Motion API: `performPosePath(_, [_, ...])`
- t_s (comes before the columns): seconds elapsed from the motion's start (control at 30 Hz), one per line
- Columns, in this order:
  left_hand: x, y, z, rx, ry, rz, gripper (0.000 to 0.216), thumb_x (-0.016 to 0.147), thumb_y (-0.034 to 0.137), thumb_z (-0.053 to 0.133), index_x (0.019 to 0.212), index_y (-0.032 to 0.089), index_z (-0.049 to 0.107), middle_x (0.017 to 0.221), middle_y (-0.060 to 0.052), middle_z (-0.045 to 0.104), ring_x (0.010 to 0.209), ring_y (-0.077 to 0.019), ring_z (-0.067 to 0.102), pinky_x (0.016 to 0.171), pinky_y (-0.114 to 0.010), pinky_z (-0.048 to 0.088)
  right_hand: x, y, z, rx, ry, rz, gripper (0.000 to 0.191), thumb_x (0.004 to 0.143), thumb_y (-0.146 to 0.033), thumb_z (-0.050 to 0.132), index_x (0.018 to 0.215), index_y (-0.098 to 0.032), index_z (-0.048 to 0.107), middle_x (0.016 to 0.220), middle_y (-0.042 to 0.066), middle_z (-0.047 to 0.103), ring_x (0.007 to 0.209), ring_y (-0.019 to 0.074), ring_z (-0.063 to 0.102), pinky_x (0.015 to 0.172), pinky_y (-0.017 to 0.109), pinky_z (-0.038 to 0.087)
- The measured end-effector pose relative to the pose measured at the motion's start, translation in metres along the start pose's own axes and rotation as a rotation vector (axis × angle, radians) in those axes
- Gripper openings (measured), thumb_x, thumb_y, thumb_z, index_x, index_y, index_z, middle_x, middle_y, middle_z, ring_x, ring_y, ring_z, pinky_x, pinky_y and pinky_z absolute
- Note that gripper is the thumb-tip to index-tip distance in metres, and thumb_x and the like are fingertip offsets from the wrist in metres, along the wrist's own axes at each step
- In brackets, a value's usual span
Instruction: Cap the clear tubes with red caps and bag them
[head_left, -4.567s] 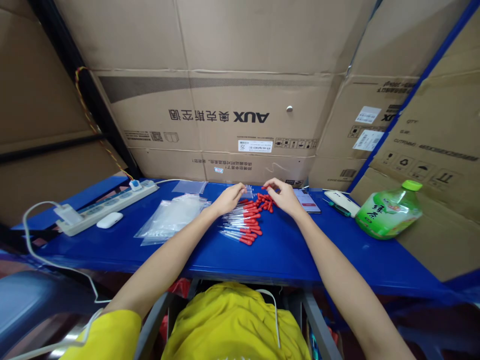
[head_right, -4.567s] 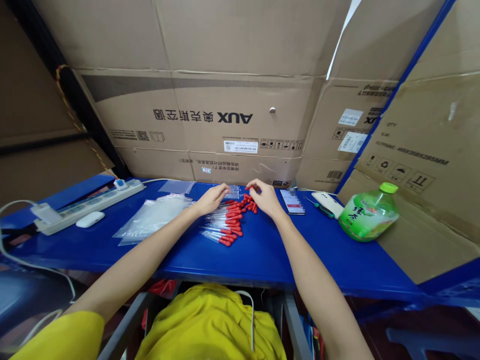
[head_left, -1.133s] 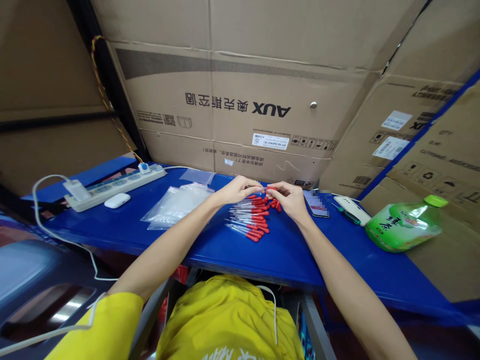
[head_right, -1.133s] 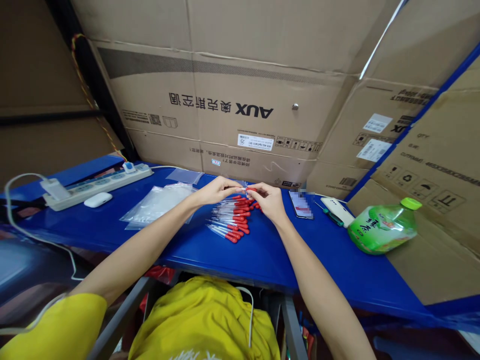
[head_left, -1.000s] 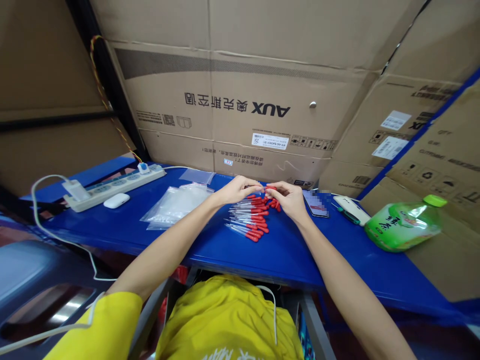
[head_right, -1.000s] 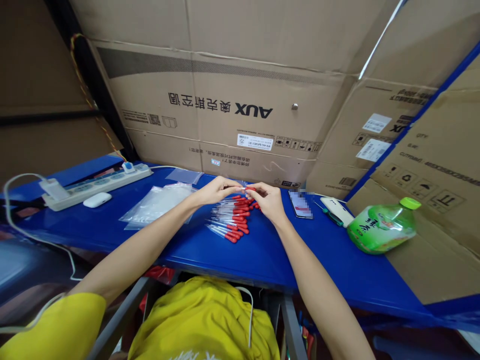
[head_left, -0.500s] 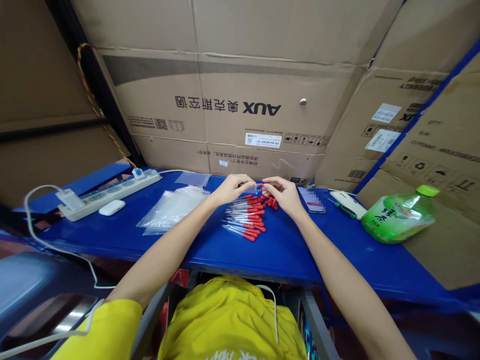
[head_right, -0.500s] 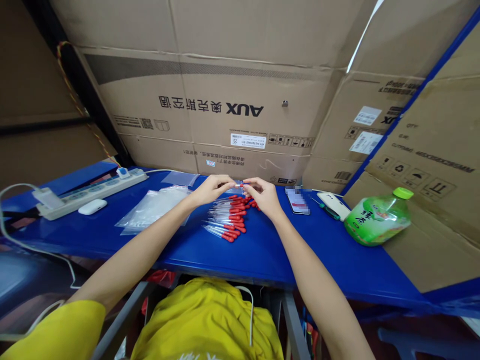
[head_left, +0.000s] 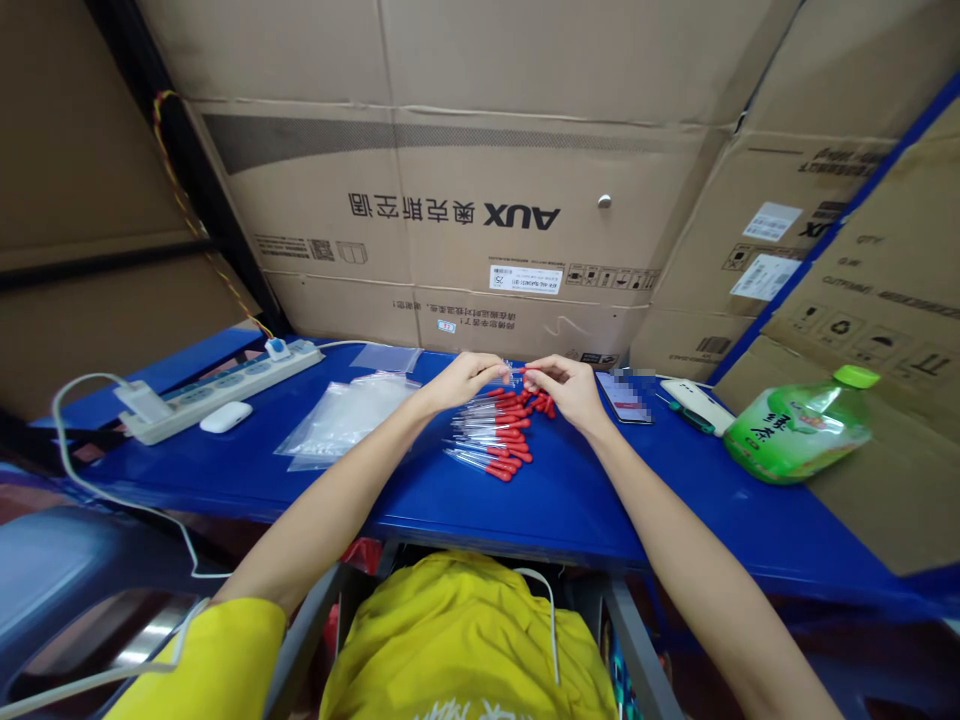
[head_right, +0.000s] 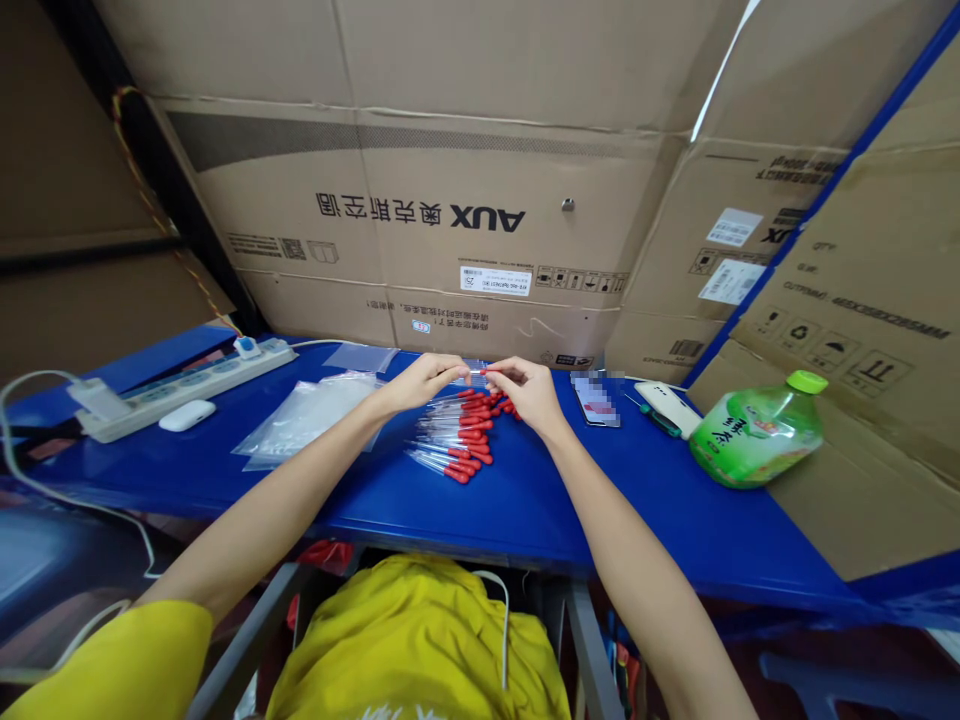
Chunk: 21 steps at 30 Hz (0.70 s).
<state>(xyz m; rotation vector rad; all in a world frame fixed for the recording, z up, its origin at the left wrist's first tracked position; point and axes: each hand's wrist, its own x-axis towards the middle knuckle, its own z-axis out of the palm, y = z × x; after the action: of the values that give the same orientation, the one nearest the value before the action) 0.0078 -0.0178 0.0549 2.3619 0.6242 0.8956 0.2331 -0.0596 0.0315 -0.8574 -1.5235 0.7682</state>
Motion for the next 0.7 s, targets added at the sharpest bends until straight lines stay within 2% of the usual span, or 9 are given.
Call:
performPosePath(0.53, [-0.0008,0.0011,-0.0016,0.019,-0.014,0.061,0.044,0.104,0.044,0.048,0.089,0.011,0.073,0.09,-0.008,0.076,0.083,-0.0175,0.066,0.083,-0.027,0.047,-0.0039,-0.0008,0.0089,0.01,0.047,0.012,0.035,0.075,-0.053,0.085,0.086,-0.02,0.078,0.073,0.005,0.077,0.065,0.0221,0.073,0.068,0.036,0.062])
performPosePath(0.7, [-0.0006,0.0014,-0.0013,0.03,0.026,0.095,0.044,0.105,0.043,0.047,0.09,0.012,0.075,0.091,-0.009,0.076,0.085,-0.0183,0.067,0.084,-0.028,0.047,-0.0038,-0.0019,0.0098,-0.008,0.057,-0.01,0.032,0.077,-0.049,0.083,0.089,-0.02,0.079,0.076,0.005,0.078,0.067,0.0216,0.073,0.07,0.035,0.061])
